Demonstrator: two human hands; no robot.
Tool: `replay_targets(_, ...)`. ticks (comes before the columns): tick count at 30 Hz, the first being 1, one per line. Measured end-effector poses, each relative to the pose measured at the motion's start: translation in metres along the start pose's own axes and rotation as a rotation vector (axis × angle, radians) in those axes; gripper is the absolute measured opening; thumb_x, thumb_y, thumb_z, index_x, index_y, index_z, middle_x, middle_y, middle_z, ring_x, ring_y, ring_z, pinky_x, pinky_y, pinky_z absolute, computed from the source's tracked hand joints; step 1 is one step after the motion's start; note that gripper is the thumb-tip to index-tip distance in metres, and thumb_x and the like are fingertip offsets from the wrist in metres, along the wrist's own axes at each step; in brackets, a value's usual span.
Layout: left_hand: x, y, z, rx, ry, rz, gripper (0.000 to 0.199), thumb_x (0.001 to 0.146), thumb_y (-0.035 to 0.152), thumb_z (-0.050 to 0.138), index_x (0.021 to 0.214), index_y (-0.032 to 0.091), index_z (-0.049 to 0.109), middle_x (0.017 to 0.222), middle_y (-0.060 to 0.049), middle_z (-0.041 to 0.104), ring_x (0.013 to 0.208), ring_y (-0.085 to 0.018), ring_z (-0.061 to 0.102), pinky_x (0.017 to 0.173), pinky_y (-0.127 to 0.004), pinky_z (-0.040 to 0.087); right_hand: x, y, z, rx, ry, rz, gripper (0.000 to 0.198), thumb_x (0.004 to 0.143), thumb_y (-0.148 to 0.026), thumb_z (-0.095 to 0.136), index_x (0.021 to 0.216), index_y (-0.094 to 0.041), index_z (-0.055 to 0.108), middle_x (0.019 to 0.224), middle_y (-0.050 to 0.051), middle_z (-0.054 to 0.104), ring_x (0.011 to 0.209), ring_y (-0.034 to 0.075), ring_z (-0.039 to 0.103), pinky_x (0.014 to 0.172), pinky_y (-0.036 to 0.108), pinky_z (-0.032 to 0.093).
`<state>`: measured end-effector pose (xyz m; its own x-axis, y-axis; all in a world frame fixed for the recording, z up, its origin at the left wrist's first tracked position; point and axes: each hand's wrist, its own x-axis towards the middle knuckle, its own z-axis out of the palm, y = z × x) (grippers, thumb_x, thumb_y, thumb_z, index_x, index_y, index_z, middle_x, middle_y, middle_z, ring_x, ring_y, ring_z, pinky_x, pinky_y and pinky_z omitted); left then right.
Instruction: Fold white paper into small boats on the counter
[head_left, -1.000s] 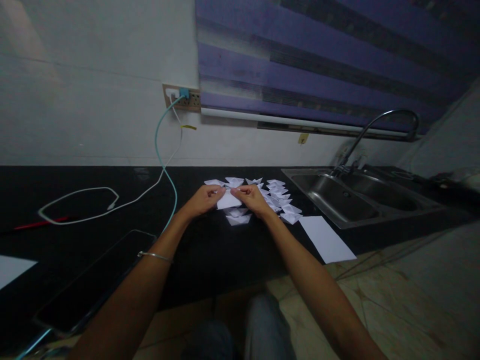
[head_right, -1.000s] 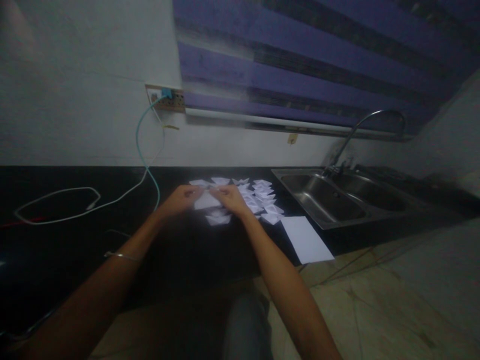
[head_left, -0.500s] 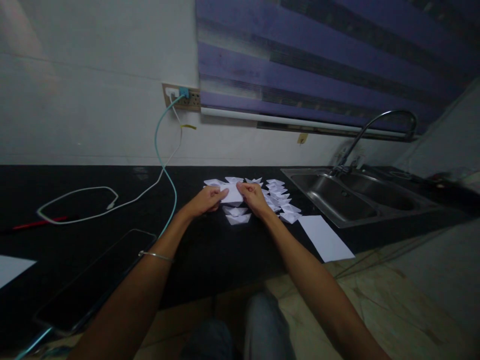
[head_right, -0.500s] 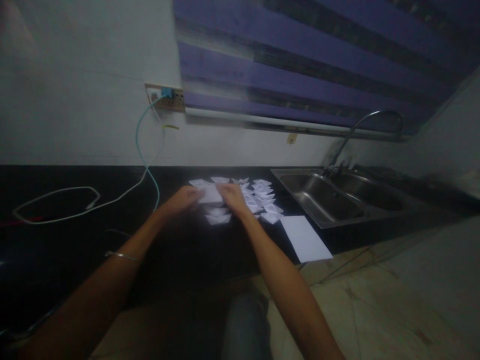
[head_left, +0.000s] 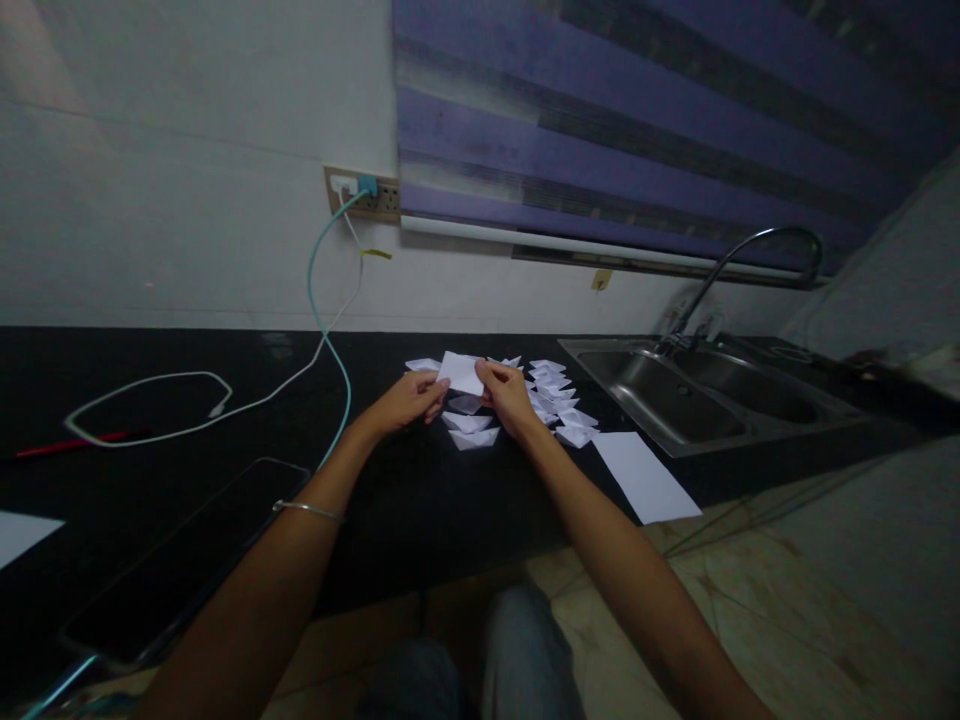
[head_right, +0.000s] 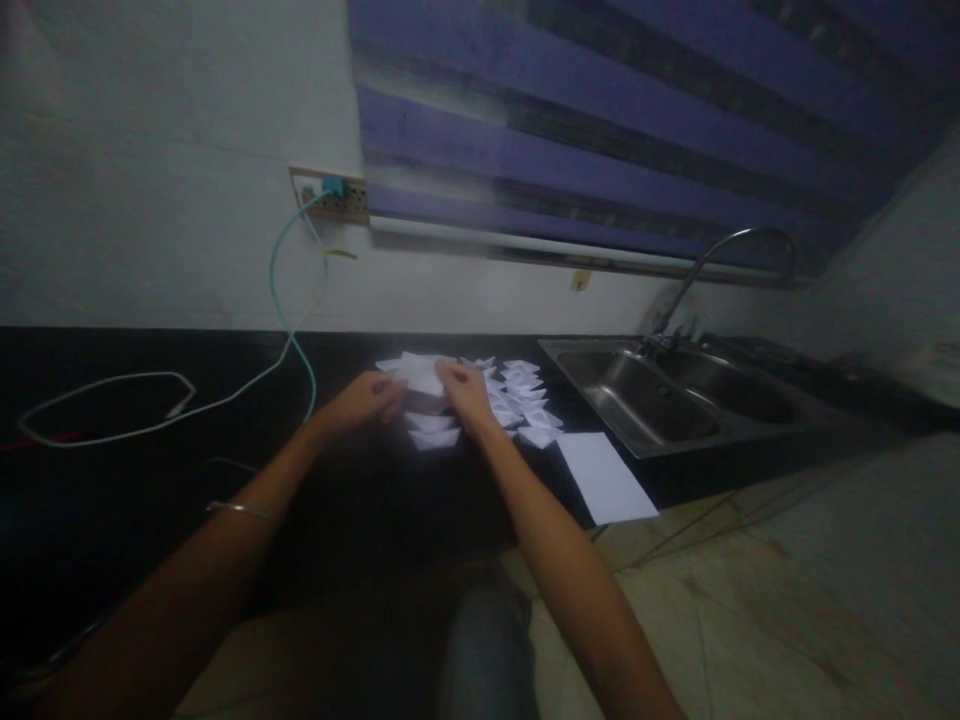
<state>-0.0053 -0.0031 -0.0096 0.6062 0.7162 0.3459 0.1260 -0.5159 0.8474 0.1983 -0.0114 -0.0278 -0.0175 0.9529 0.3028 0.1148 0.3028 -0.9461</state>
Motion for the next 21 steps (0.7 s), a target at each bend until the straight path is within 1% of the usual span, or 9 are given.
replay_targets(2, 0.002, -0.003, -0.002, -0.049, 0.113, -0.001, 0.04, 0.093, 0.05, 0.053, 0.068, 0.018, 0.051, 0.052, 0.004, 0.049, 0.044, -0.008, 0.046, 0.045, -0.02, 0.036, -0.001, 0.001, 0.001, 0.053, 0.043, -0.019, 0.046, 0.076, -0.063, 0.068, 0.076, -0.018, 0.064, 0.057, -0.003, 0.05, 0.049, 0.009, 0.042, 0.047, 0.024, 0.033)
replay_targets(4, 0.004, -0.006, -0.004, -0.069, 0.232, -0.005, 0.039, 0.09, 0.053, 0.055, 0.075, 0.017, 0.055, 0.056, 0.003, 0.052, 0.046, -0.009, 0.048, 0.045, -0.02, 0.036, -0.002, 0.002, 0.003, 0.091, -0.001, -0.008, 0.041, 0.072, -0.057, 0.074, 0.079, -0.017, 0.067, 0.06, -0.001, 0.057, 0.05, 0.01, 0.047, 0.047, 0.024, 0.037)
replay_targets(6, 0.007, -0.008, -0.003, -0.064, 0.288, -0.011, 0.038, 0.087, 0.053, 0.06, 0.085, 0.015, 0.061, 0.064, 0.0, 0.061, 0.052, -0.011, 0.054, 0.048, -0.021, 0.041, -0.002, 0.003, 0.007, 0.128, -0.051, 0.017, 0.038, 0.071, -0.051, 0.077, 0.087, -0.018, 0.068, 0.064, 0.0, 0.063, 0.052, 0.011, 0.053, 0.049, 0.024, 0.043)
replay_targets(8, 0.008, -0.01, -0.001, -0.057, 0.242, -0.039, 0.04, 0.084, 0.052, 0.064, 0.093, 0.013, 0.064, 0.073, -0.003, 0.066, 0.058, -0.012, 0.058, 0.051, -0.022, 0.044, -0.002, 0.005, 0.01, 0.161, -0.084, 0.035, 0.04, 0.07, -0.047, 0.078, 0.095, -0.019, 0.065, 0.065, 0.0, 0.065, 0.054, 0.013, 0.057, 0.05, 0.024, 0.046)
replay_targets(11, 0.008, -0.011, 0.004, -0.069, 0.13, -0.089, 0.043, 0.086, 0.053, 0.061, 0.091, 0.011, 0.066, 0.074, -0.006, 0.068, 0.06, -0.014, 0.059, 0.052, -0.023, 0.046, -0.003, 0.005, 0.015, 0.131, -0.103, 0.017, 0.042, 0.073, -0.046, 0.076, 0.103, -0.022, 0.059, 0.069, 0.0, 0.067, 0.056, 0.015, 0.061, 0.049, 0.025, 0.048)
replay_targets(13, 0.009, -0.01, 0.006, -0.115, 0.141, -0.085, 0.044, 0.087, 0.055, 0.059, 0.089, 0.011, 0.066, 0.074, -0.007, 0.068, 0.066, -0.016, 0.063, 0.056, -0.025, 0.05, -0.004, 0.003, 0.016, 0.019, -0.046, -0.084, 0.041, 0.076, -0.044, 0.075, 0.106, -0.023, 0.058, 0.083, 0.003, 0.07, 0.068, 0.017, 0.064, 0.052, 0.025, 0.05)
replay_targets(17, 0.011, -0.008, 0.004, -0.3, 0.203, -0.069, 0.044, 0.087, 0.05, 0.062, 0.105, 0.011, 0.061, 0.092, -0.01, 0.071, 0.079, -0.018, 0.068, 0.067, -0.027, 0.055, -0.008, -0.006, 0.014, -0.249, 0.089, -0.377, 0.041, 0.085, -0.039, 0.069, 0.123, -0.028, 0.061, 0.119, 0.009, 0.062, 0.096, 0.021, 0.062, 0.063, 0.028, 0.054)
replay_targets(19, 0.011, -0.007, 0.002, -0.354, 0.194, -0.11, 0.039, 0.087, 0.045, 0.064, 0.107, 0.012, 0.059, 0.094, -0.01, 0.071, 0.077, -0.017, 0.069, 0.067, -0.026, 0.056, -0.009, -0.008, 0.012, -0.309, 0.091, -0.463, 0.042, 0.089, -0.036, 0.065, 0.13, -0.032, 0.059, 0.125, 0.009, 0.056, 0.103, 0.022, 0.059, 0.066, 0.03, 0.056)
replay_targets(21, 0.01, -0.007, 0.001, -0.373, 0.154, -0.159, 0.035, 0.086, 0.042, 0.066, 0.102, 0.012, 0.06, 0.084, -0.007, 0.07, 0.07, -0.015, 0.068, 0.063, -0.024, 0.055, -0.008, -0.008, 0.01, -0.337, 0.092, -0.518, 0.044, 0.09, -0.032, 0.063, 0.134, -0.036, 0.058, 0.128, 0.009, 0.052, 0.108, 0.023, 0.057, 0.07, 0.031, 0.058)
